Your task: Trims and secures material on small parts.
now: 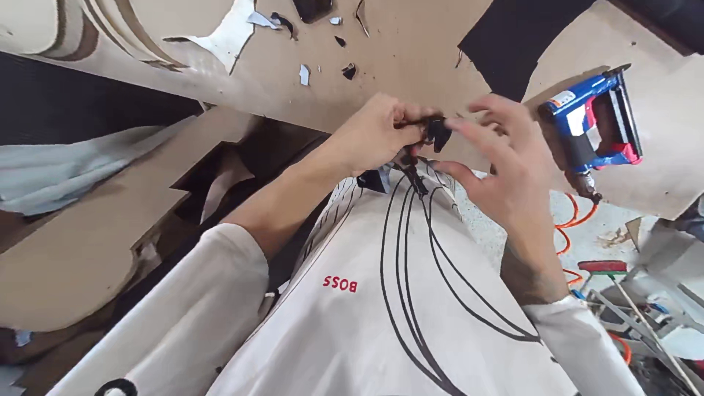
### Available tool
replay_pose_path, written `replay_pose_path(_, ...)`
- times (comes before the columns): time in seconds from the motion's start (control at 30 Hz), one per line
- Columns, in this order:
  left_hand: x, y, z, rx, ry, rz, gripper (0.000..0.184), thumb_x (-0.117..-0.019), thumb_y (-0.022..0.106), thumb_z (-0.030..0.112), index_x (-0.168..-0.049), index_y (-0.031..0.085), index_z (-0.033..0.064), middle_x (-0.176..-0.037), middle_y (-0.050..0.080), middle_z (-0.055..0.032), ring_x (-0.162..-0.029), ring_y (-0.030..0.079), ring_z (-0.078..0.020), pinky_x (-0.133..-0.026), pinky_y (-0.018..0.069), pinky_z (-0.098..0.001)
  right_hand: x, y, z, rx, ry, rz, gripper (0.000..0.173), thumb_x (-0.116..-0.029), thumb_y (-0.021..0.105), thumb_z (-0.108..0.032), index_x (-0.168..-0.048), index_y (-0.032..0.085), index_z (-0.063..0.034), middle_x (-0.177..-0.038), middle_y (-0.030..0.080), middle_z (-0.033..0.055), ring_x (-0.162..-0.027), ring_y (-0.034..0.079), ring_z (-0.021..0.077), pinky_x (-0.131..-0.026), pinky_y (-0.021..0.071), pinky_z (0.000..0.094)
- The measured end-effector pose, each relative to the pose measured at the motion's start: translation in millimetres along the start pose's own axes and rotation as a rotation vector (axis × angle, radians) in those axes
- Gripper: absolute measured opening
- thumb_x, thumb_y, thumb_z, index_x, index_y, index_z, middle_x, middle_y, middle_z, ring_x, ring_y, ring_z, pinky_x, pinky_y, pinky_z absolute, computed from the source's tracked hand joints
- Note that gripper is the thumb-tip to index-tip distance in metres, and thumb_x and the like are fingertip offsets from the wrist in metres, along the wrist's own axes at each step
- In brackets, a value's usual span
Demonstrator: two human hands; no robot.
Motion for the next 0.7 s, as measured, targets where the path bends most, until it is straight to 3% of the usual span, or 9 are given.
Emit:
replay_pose_path(0.13,14.9,4.9,5.4,-0.207,0.05,0.044,0.027,-0.1027,0.062,0.014,-0.127,0.071,0.0096,-0.101,0.077,0.0011,-0.077,0.071,-0.0053,-0.071,0.0618,-0.0233,-14.4,18.7,-9.6,-0.014,-0.115,-0.027,0.02,-0.0938,0.072,-0.011,-0.112,0.076,-0.0071,-0.115,0.069,0.0141,-0.103,0.068,0.0226,-0.089,0.0586,0.0349)
replay_pose_path(0.23,24.1,5.3,0.2,-0.205,0.069,0.068,0.03,-0.1038,0.062,0.023,-0.13,0.071,0.0098,-0.098,0.075,0.0005,-0.073,0.069,-0.0058,-0.065,0.0598,-0.0224,-9.3,18.4,2.2,-0.28,-0.008,0.051,0.014,-0.0953,0.067,-0.005,-0.106,0.075,0.0013,-0.112,0.07,0.0129,-0.095,0.071,0.0156,-0.083,0.0626,0.0311)
replay_pose_path(0.33,25.8,6.7,-5.5,-0.194,0.076,-0.018,0.041,-0.1015,0.064,0.013,-0.142,0.06,0.0077,-0.13,0.07,-0.0021,-0.102,0.071,-0.0048,-0.088,0.0608,-0.0237,-2.2,18.2,23.8,-0.65,0.184,0.152,0.016,-0.1027,0.061,-0.009,-0.113,0.064,0.0037,-0.108,0.07,0.0131,-0.088,0.074,0.0228,-0.075,0.0669,0.0412)
replay_pose_path(0.4,23.4,6.6,-11.3,-0.223,0.081,-0.052,0.055,-0.0944,0.074,0.013,-0.146,0.057,0.0073,-0.137,0.067,-0.003,-0.112,0.069,-0.0056,-0.095,0.059,-0.0255,-3.6,17.6,22.5,-0.706,0.127,0.038,0.023,-0.1002,0.063,-0.012,-0.12,0.059,-0.0013,-0.127,0.06,0.0137,-0.107,0.068,0.0271,-0.081,0.0649,0.0436)
replay_pose_path(0.43,21.6,6.2,-14.2,-0.249,0.076,-0.057,0.057,-0.0919,0.076,0.014,-0.145,0.057,0.0084,-0.135,0.068,-0.0024,-0.111,0.069,-0.0054,-0.095,0.0589,-0.026,-5.8,17.2,17.7,-0.646,0.065,-0.078,0.03,-0.0959,0.069,-0.013,-0.124,0.06,-0.0039,-0.139,0.053,0.0139,-0.117,0.063,0.0273,-0.085,0.0639,0.0419)
replay_pose_path(0.5,17.2,5.9,-16.9,-0.312,0.053,-0.08,0.053,-0.091,0.078,0.015,-0.142,0.061,0.0111,-0.125,0.072,-0.0002,-0.106,0.07,-0.0045,-0.093,0.0595,-0.0272,-9.9,21.2,5.6,-0.35,-0.048,-0.27,0.039,-0.0895,0.077,-0.015,-0.127,0.067,-0.01,-0.146,0.05,0.0151,-0.118,0.063,0.024,-0.089,0.0616,0.037)
replay_pose_path(0.57,12.1,6.9,-14.9,-0.383,0.042,-0.156,0.044,-0.0928,0.075,0.015,-0.135,0.066,0.0125,-0.116,0.074,0.0012,-0.101,0.07,-0.0039,-0.09,0.06,-0.0279,-12.9,31.4,-2.7,-0.118,-0.144,-0.353,0.033,-0.0921,0.072,-0.011,-0.125,0.071,-0.0141,-0.14,0.055,0.0171,-0.115,0.063,0.0268,-0.093,0.0581,0.0401)
replay_pose_path(0.63,9.2,9.0,-10.9,-0.465,0.045,-0.203,0.025,-0.0932,0.074,0.017,-0.118,0.073,0.0124,-0.101,0.075,0.0019,-0.091,0.071,-0.0049,-0.082,0.0603,-0.0295,-15.5,35.9,-10.1,-0.036,-0.249,-0.322,0.019,-0.0974,0.065,-0.008,-0.114,0.074,-0.0098,-0.125,0.065,0.016,-0.108,0.068,0.0268,-0.088,0.0593,0.04)
replay_pose_path(0.7,12.5,11.0,-5.2,-0.546,0.051,-0.179,0.014,-0.0951,0.073,0.019,-0.108,0.075,0.0129,-0.093,0.075,0.0017,-0.084,0.07,-0.0064,-0.077,0.0599,-0.0304,-15.5,34.3,-13.7,-0.044,-0.283,-0.247,0.014,-0.0979,0.063,-0.007,-0.105,0.076,-0.005,-0.119,0.07,0.0148,-0.112,0.068,0.0267,-0.095,0.0574,0.04)
Point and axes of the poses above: each hand's wrist, its own x-axis away from the middle knuckle, its own y-axis out of the palm, z = x × y, the point moved 7 cm from there along -x, towards the middle knuckle
